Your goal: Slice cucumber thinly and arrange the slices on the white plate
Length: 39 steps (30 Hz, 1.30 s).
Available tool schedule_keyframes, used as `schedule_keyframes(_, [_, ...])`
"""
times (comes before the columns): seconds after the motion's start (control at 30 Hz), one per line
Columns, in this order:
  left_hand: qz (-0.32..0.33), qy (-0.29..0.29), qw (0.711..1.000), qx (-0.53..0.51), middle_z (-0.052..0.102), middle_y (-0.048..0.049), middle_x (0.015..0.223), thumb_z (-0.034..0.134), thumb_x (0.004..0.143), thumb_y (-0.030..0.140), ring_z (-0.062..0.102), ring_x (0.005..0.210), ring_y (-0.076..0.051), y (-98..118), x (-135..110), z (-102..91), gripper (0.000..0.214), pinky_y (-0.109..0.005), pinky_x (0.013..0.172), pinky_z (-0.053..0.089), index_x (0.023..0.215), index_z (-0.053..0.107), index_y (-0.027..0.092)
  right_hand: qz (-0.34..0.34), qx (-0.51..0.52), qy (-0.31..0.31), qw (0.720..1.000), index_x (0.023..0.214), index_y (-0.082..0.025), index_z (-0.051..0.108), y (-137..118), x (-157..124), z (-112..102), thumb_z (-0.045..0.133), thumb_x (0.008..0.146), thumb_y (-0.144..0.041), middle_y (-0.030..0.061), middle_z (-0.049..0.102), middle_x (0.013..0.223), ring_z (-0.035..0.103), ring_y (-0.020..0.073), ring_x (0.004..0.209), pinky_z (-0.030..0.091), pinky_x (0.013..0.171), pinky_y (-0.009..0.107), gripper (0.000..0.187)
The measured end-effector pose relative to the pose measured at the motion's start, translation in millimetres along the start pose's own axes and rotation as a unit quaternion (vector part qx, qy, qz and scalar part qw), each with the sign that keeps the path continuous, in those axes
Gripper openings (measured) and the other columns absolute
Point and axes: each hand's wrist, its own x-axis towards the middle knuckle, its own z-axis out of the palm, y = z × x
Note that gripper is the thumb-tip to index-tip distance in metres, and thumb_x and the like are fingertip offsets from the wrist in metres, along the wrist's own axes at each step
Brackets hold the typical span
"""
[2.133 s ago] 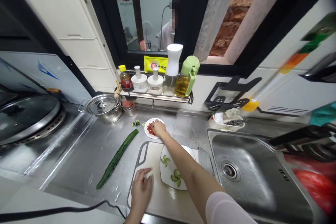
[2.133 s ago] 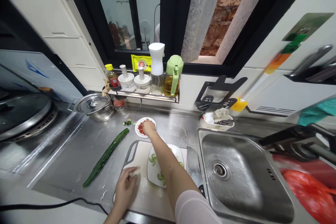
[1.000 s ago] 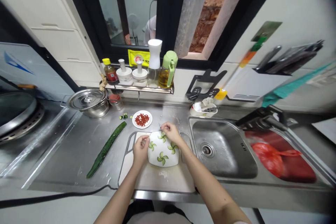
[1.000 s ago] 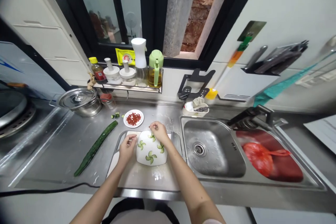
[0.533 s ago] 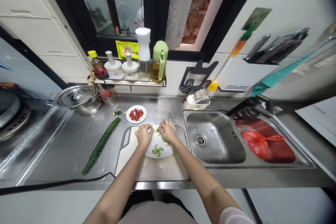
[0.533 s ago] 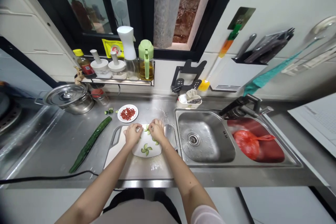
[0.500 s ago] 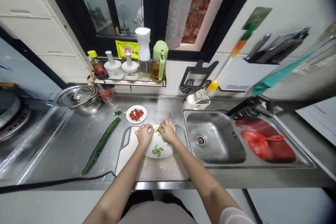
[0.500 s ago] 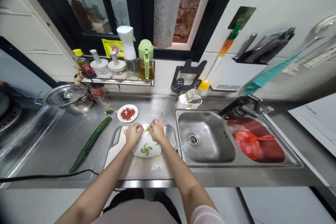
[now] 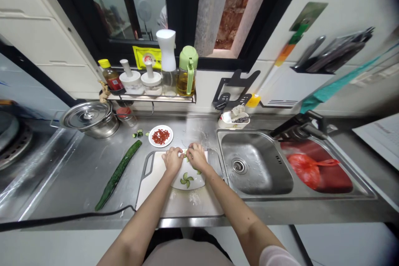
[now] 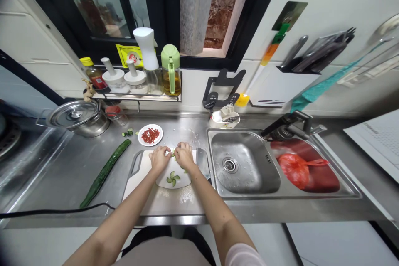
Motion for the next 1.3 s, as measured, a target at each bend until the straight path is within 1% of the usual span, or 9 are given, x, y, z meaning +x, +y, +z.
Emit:
schedule_keyframes(0.27, [0.006, -0.007, 1.0, 0.017, 0.064, -0.0056, 0.107, 0.061, 0.085, 0.037, 0.054, 0.107, -0.025, 3, 3, 4.1, 0.019, -0.039, 0.091, 0.029, 0.099, 0.067, 0.027, -0.004, -0.001, 0.0, 1.0, 0.092, -0.021, 0.068, 2, 1, 1, 0.054, 0.09, -0.024, 0.0075, 0.052, 0.119, 0.037, 0.0235, 0.113, 0.032, 0.092, 0.034, 0.014])
schedule_keyframes(0.53, [0.005, -0.007, 1.0, 0.022, 0.063, -0.006, 0.107, 0.059, 0.086, 0.038, 0.054, 0.108, -0.026, 3, 6, 11.0, 0.019, -0.039, 0.091, 0.03, 0.099, 0.068, 0.027, 0.001, 0.011, 0.011, 1.0, 0.092, -0.022, 0.067, 5, 0, 1, 0.056, 0.089, -0.025, 0.0068, 0.052, 0.118, 0.039, 0.0231, 0.111, 0.033, 0.092, 0.033, 0.012])
schedule_keyframes(0.73, [0.004, -0.013, 1.0, 0.025, 0.063, -0.0066, 0.107, 0.058, 0.087, 0.04, 0.054, 0.107, -0.026, 3, 6, 11.4, 0.021, -0.039, 0.091, 0.03, 0.1, 0.069, 0.027, 0.02, 0.02, 0.024, 0.999, 0.093, -0.023, 0.066, 7, 0, 2, 0.059, 0.087, -0.024, 0.0062, 0.052, 0.116, 0.039, 0.023, 0.111, 0.033, 0.092, 0.034, 0.01])
schedule_keyframes(0.9, [0.004, -0.01, 1.0, 0.024, 0.063, -0.0067, 0.106, 0.057, 0.087, 0.039, 0.055, 0.106, -0.026, 3, 6, 12.1, 0.02, -0.039, 0.09, 0.03, 0.099, 0.069, 0.027, 0.027, 0.029, 0.029, 0.999, 0.091, -0.022, 0.067, 6, 1, 3, 0.059, 0.086, -0.024, 0.0059, 0.053, 0.114, 0.04, 0.023, 0.109, 0.034, 0.092, 0.033, 0.009])
schedule_keyframes(1.07, [0.005, -0.011, 1.0, 0.022, 0.063, -0.0067, 0.106, 0.058, 0.087, 0.04, 0.054, 0.106, -0.026, 2, 7, 13.1, 0.021, -0.039, 0.091, 0.03, 0.099, 0.069, 0.027, 0.029, 0.026, 0.025, 0.999, 0.09, -0.022, 0.066, 5, 1, 0, 0.059, 0.087, -0.022, 0.0061, 0.053, 0.114, 0.041, 0.0227, 0.109, 0.034, 0.092, 0.033, 0.009])
schedule_keyframes(1.3, [0.0, -0.007, 1.0, 0.005, 0.063, -0.0051, 0.105, 0.057, 0.087, 0.04, 0.055, 0.106, -0.025, 1, 9, 14.2, 0.02, -0.04, 0.092, 0.03, 0.098, 0.069, 0.028, 0.038, 0.045, 0.031, 0.998, 0.091, -0.022, 0.067, 6, 0, 0, 0.058, 0.086, -0.023, 0.0057, 0.053, 0.115, 0.04, 0.0227, 0.108, 0.034, 0.092, 0.034, 0.01])
